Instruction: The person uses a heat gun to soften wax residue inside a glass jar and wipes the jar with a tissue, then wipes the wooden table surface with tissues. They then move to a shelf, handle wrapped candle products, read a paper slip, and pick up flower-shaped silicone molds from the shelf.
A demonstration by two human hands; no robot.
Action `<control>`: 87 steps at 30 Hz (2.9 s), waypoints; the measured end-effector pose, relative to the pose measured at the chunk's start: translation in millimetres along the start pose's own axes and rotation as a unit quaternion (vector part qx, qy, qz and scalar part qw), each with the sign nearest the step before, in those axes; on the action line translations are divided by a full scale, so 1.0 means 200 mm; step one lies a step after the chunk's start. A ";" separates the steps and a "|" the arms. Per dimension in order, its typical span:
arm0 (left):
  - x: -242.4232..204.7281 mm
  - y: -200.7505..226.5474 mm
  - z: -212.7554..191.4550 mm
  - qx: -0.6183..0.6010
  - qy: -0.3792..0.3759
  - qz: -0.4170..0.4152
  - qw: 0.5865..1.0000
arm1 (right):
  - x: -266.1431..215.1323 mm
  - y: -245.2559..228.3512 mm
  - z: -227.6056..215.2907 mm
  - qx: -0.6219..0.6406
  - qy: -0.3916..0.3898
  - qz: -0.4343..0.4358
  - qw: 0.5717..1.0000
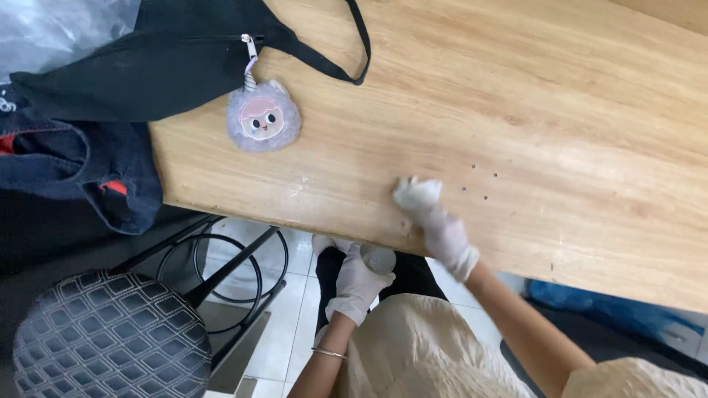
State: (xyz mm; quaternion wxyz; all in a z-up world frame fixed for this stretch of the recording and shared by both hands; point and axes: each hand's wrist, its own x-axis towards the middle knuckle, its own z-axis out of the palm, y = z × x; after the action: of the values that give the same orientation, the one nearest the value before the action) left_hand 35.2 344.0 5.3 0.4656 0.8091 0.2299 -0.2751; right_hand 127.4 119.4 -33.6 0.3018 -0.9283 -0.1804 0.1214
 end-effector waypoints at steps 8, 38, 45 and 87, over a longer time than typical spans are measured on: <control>-0.06 0.04 -0.11 -0.089 -0.074 0.060 0.992 | -0.04 -0.76 -0.42 0.450 0.031 -0.022 0.892; 0.16 -0.22 -0.18 0.073 -0.129 0.125 0.981 | 0.18 -0.72 0.23 -0.007 0.062 -0.188 0.980; 0.03 -0.14 -0.21 0.132 -0.107 0.333 0.927 | -0.37 -1.10 -0.29 0.529 0.110 0.184 0.821; -0.92 1.51 1.38 0.025 -0.166 0.494 0.853 | -2.58 0.13 -1.03 0.691 0.586 0.354 0.231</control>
State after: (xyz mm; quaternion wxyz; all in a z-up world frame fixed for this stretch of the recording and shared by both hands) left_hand 23.8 -59.9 201.1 0.5513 0.7697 -0.2875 -0.1449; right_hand -264.6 -217.5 172.8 0.7742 -0.1406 0.5477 -0.2845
